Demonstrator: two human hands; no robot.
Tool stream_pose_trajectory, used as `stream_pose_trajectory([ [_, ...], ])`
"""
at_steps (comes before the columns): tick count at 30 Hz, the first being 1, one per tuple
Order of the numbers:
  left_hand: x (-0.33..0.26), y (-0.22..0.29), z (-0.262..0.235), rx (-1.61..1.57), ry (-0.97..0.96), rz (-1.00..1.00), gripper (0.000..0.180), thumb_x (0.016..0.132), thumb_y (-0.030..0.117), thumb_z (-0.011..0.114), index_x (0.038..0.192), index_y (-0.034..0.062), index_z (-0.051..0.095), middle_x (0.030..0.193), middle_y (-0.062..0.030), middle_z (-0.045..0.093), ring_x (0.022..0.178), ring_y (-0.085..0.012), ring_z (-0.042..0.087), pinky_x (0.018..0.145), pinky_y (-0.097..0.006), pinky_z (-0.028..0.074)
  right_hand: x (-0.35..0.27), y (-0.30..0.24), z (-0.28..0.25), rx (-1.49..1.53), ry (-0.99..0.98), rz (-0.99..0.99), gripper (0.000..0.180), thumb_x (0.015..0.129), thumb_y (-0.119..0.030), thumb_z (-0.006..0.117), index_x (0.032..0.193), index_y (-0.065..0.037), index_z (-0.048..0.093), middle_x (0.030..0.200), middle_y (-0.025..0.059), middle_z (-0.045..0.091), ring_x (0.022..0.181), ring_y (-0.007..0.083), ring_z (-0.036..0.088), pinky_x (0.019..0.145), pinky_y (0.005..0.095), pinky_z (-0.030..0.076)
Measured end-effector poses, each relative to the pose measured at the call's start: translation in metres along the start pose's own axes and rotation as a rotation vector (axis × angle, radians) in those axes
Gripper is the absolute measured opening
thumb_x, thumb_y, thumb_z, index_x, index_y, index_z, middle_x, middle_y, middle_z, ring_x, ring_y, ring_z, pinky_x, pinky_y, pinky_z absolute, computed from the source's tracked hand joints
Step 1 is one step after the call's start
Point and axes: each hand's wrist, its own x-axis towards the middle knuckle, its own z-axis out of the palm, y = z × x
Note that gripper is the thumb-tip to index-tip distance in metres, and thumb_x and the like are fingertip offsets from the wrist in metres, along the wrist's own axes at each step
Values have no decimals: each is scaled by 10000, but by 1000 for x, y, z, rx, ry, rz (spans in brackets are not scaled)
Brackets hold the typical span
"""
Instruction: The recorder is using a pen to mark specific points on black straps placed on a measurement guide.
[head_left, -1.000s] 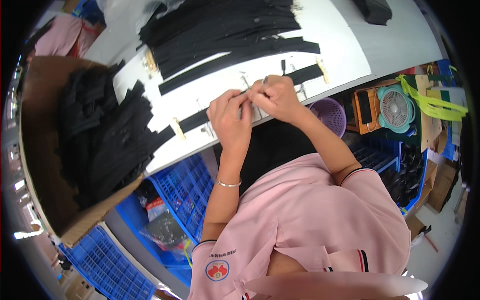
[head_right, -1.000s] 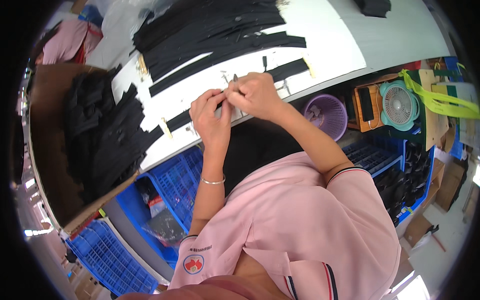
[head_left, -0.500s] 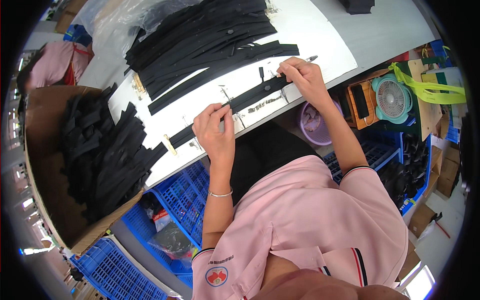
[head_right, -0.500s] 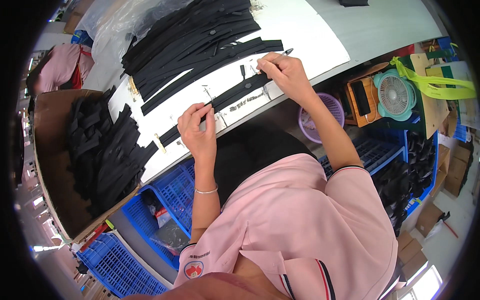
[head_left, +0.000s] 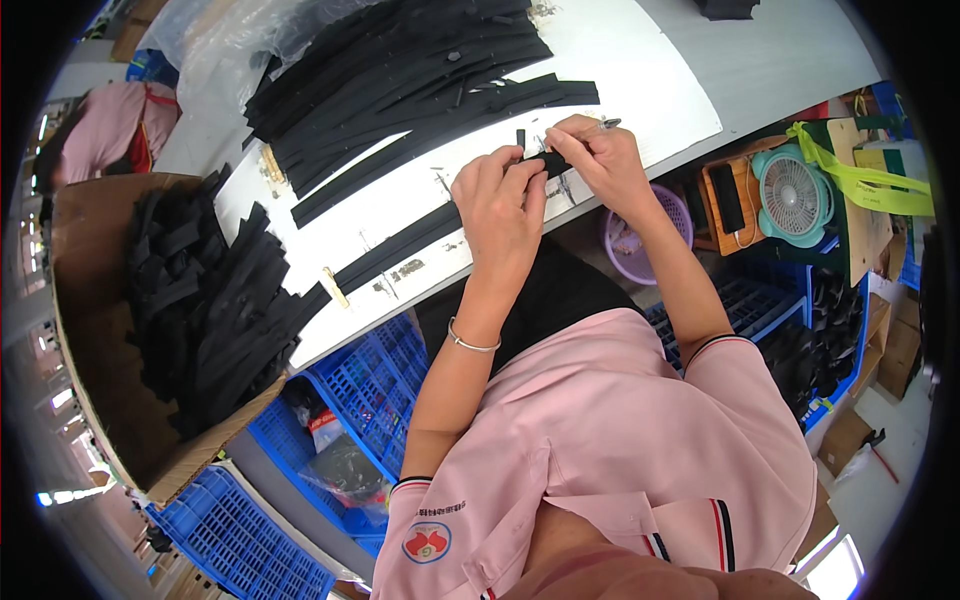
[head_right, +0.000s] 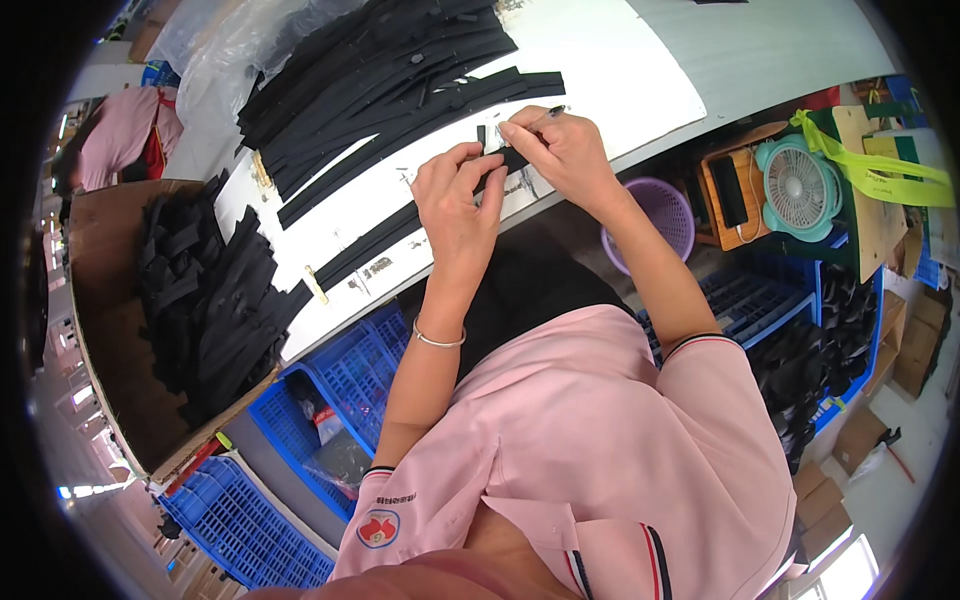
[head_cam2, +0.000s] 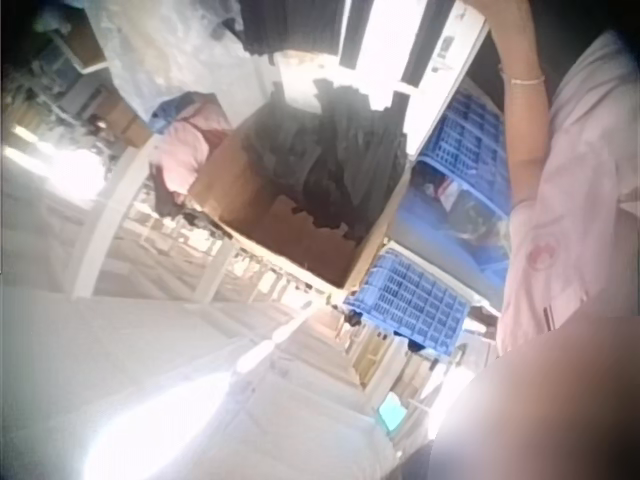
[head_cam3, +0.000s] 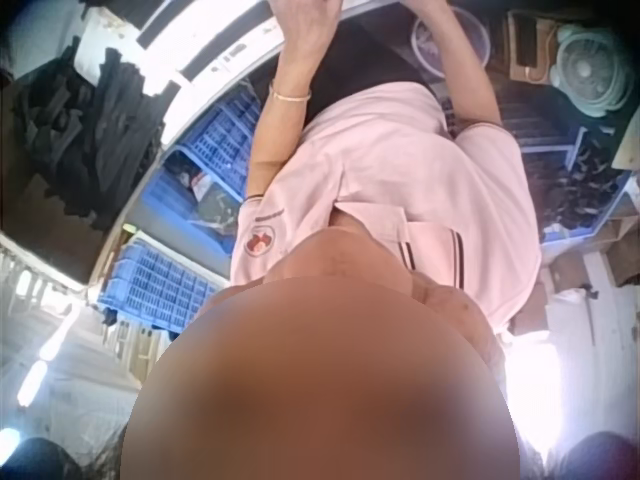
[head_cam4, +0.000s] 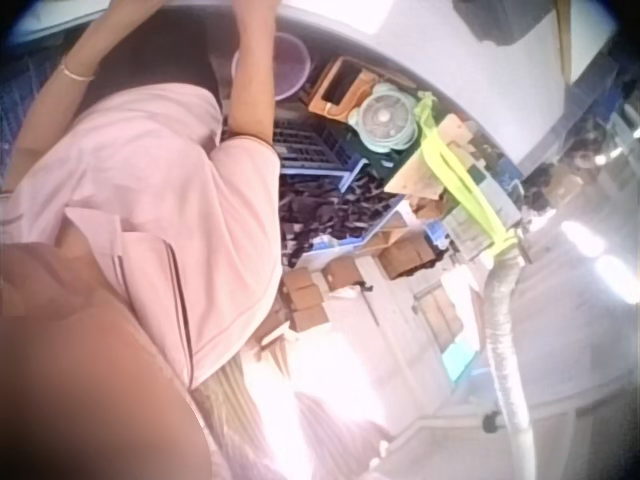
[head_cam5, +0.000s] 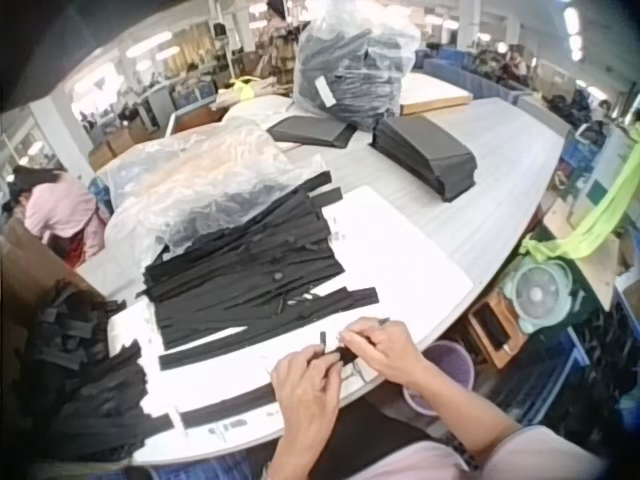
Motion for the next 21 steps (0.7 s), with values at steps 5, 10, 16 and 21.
stream_pose_trajectory([
  [5,1,1,1,3,-12,-10,146,814,89,798,957,102,777,1109,-29,708,1063,-241,617,964,-386,414,-1,4,2,-141,30,-88,203,965,-177,701,885,6,738,845,35,748,588,190,658,553,289,484],
  [10,-1,-1,2,36,-12,-12,146,811,90,798,954,109,775,1112,-24,707,1072,-237,611,968,-383,404,0,5,7,-197,74,-182,221,961,-170,703,850,18,737,840,49,752,585,179,658,548,277,480],
  [16,-2,1,3,30,1,-20,140,811,90,796,948,105,771,1104,-18,705,1070,-236,610,964,-383,401,-7,-2,-5,4,-38,-37,234,948,-163,695,833,38,729,756,75,735,597,173,668,568,265,487],
  [21,-1,-1,6,15,12,-5,142,814,95,795,954,103,770,1101,-21,703,1066,-237,609,966,-381,400,-5,3,-8,-29,-65,-48,255,950,-204,688,831,16,737,714,75,722,598,183,670,577,287,496],
])
